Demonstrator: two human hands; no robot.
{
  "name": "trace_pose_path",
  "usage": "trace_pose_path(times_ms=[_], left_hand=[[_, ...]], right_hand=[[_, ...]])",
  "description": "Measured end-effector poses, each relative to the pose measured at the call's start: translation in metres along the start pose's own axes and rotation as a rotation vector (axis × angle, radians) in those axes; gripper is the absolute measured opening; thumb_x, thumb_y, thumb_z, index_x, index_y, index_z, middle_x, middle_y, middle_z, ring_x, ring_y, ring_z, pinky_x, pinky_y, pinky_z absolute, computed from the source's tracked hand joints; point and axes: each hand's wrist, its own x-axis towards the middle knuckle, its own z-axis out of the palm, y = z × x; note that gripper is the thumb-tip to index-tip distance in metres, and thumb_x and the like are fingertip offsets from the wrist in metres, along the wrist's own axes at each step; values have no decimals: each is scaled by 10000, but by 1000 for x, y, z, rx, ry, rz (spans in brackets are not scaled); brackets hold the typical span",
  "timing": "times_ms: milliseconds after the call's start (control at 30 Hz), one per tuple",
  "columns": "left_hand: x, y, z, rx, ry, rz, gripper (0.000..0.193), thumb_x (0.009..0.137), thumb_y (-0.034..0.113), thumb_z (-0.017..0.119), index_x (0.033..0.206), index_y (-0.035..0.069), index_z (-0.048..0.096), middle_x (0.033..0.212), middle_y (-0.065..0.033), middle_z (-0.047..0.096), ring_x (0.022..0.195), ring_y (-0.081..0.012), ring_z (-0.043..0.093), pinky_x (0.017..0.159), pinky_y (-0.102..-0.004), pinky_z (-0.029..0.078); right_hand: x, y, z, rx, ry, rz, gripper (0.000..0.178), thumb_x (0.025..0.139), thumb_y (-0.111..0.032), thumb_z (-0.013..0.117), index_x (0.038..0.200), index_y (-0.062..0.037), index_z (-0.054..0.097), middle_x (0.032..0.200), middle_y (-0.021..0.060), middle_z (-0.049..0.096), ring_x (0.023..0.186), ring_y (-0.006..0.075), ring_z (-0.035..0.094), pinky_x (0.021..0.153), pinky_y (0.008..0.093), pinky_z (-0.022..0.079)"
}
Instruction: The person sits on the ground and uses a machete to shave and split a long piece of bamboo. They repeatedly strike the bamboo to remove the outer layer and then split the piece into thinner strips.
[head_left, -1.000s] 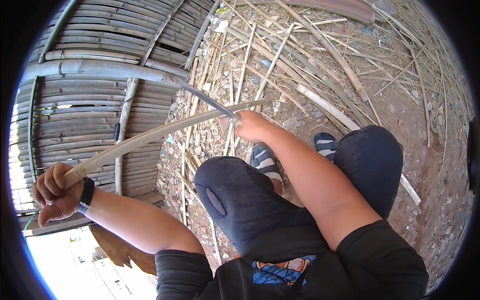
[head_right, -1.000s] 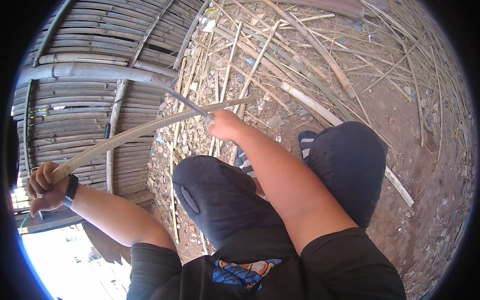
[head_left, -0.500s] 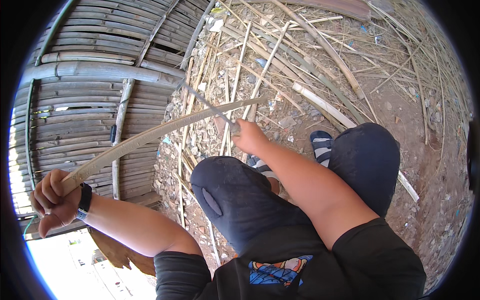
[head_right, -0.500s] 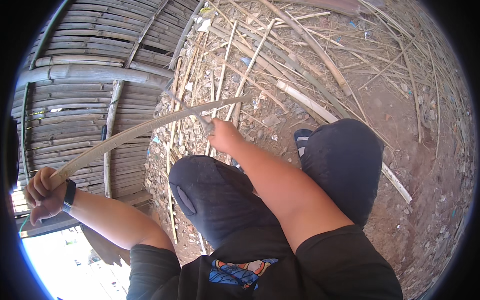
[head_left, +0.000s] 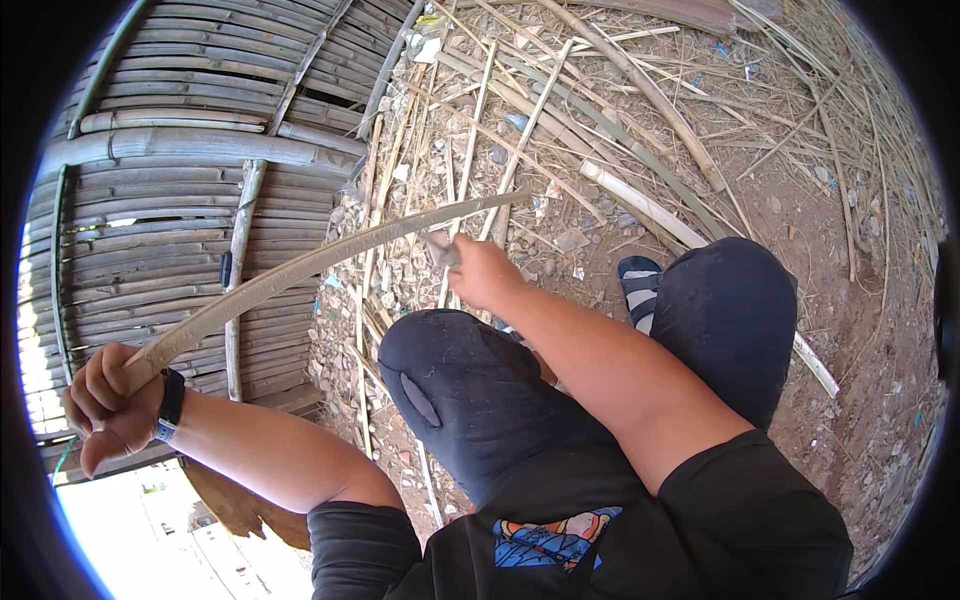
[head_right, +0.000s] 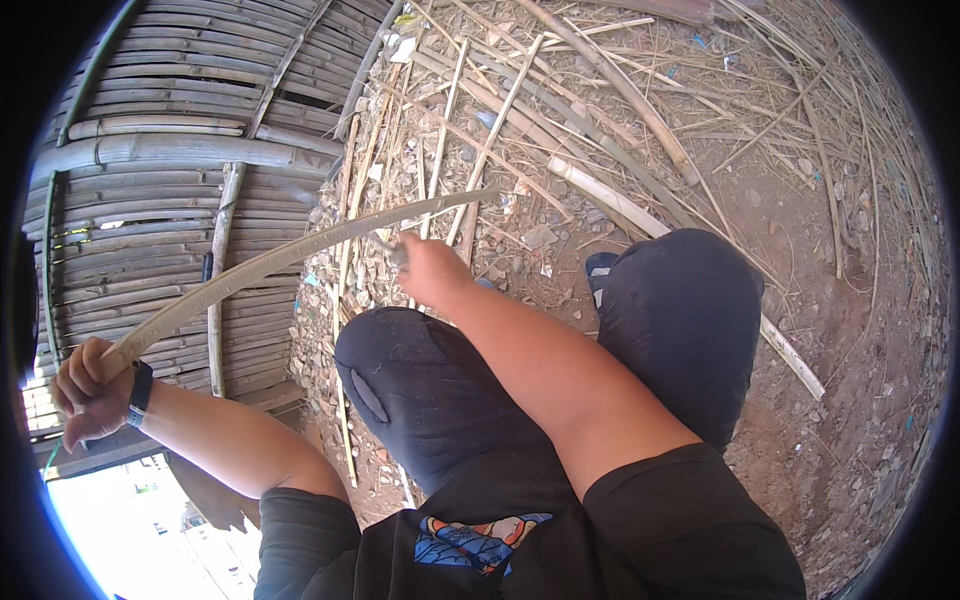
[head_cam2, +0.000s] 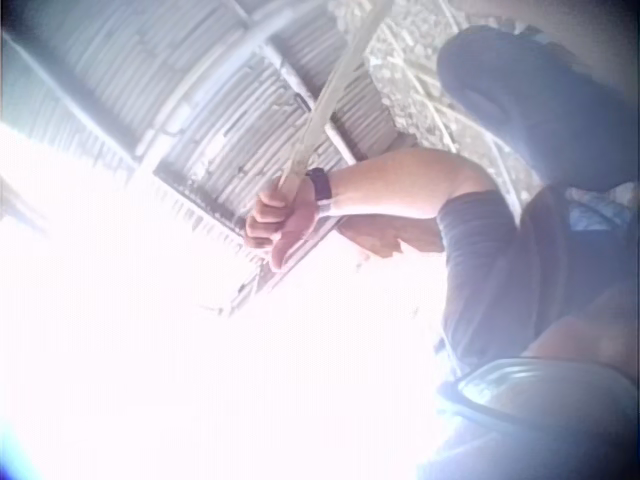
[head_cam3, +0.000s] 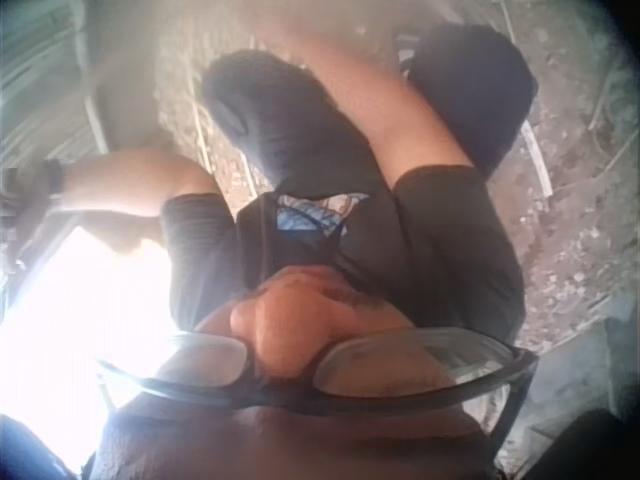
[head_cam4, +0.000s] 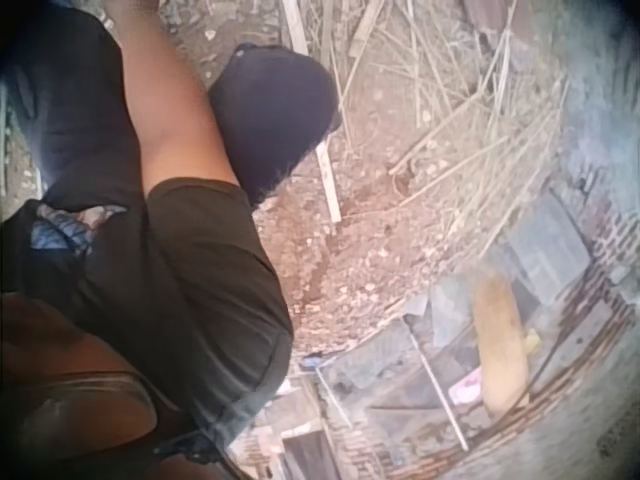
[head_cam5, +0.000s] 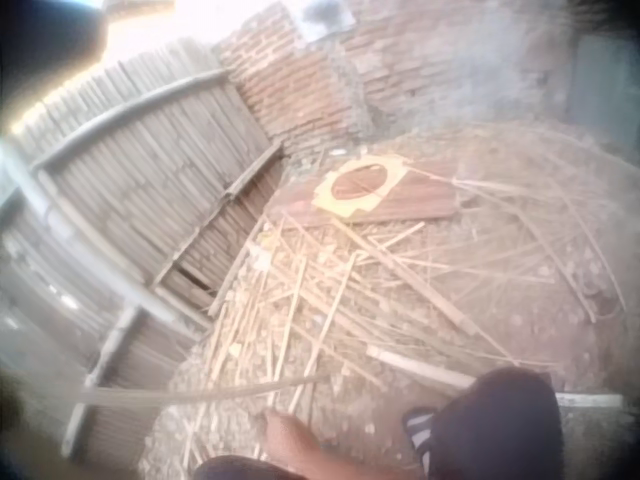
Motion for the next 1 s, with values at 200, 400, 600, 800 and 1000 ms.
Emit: trace_pose_path(times_ms=[200,400,600,800,1000], left_hand=[[-20,8,-11,152,144,88,483,591,311,968,642,236,493,508,162,347,422,1,243,443,-202,178],[-16,11,-6,22,36,25,476,579,302,974,621,234,505,509,161,357,425,8,255,442,-199,173],[-21,11,-10,113,112,82,477,586,303,970,638,231,501,509,155,351,428,-3,263,442,-196,188],[-20,8,-7,212,242,76,490,601,344,963,664,214,494,548,136,348,449,-14,276,480,-220,206],[-21,10,-2,246,225,103,478,571,344,965,654,210,514,544,133,355,448,-21,287,472,-215,212]], right_hand=[[1,11,-21,-95,-30,365,370,779,-129,676,1129,-13,655,1030,249,692,976,380,678,878,454,535],[-8,-70,-13,-22,-34,-201,376,770,-162,705,1082,19,601,872,254,676,856,414,674,785,499,524],[-6,77,-8,-225,-21,429,333,825,-109,649,1156,-69,660,902,177,701,862,328,700,815,432,553],[-5,14,-12,-102,-7,322,361,776,-169,655,1091,7,642,989,262,686,960,412,670,867,468,526],[-1,-55,-5,-16,-11,-276,315,781,-154,692,1045,-8,602,853,243,670,830,412,676,757,490,532]])
